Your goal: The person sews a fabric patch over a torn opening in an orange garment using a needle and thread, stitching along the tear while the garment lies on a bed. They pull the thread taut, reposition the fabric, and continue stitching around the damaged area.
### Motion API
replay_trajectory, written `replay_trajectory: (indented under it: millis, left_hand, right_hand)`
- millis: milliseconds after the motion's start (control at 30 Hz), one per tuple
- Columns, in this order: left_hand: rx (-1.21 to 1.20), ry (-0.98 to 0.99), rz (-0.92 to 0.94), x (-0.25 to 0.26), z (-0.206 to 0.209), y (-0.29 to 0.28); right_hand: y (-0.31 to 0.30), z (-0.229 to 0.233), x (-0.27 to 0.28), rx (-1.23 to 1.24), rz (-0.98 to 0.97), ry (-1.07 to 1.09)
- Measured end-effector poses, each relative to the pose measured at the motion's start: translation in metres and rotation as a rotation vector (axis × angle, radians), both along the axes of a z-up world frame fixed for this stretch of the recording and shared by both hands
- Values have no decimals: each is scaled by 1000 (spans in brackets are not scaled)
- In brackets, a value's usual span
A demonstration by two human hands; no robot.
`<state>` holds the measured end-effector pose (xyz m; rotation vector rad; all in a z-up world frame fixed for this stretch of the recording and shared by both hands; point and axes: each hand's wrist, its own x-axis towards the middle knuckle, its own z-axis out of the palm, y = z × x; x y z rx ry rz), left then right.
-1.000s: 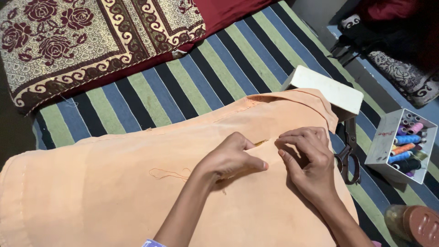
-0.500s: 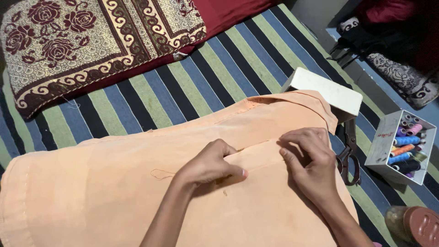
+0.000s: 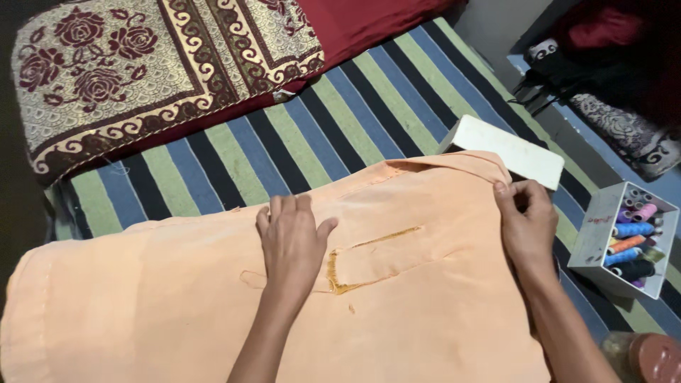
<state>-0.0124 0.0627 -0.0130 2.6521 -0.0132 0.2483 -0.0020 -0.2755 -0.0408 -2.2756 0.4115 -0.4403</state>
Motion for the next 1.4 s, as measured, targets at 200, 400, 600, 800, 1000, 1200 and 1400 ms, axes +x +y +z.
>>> replay_trajectory:
  millis: [200,400,600,800,1000,1200,1400]
  left_hand:
    - [6,-82,-30,0,-9,-12]
    - [-323,-103,-183,-40,35,-58]
    - [-434,-42,-614,-83,42,-109]
    - [-302,-166,-717,-85,18,-125]
    - [-158,-212,-743,-88,26,-149]
    - [-99,-58,-810,-113,32,-150]
    - [-140,-263,-727,-106,21,-192]
  right_hand:
    - [6,3,-9,-155,-90,-33]
    - [6,11,-27,-310,7,-136]
    - [4,6,-41,-284,-106,138]
    - [2,18,-40,-488,27,-126]
    - [-11,37,-35,-697,130,-242]
    - [-32,35,-29,-786,179,-267]
    - [-67,33,-18,-888,130,-261]
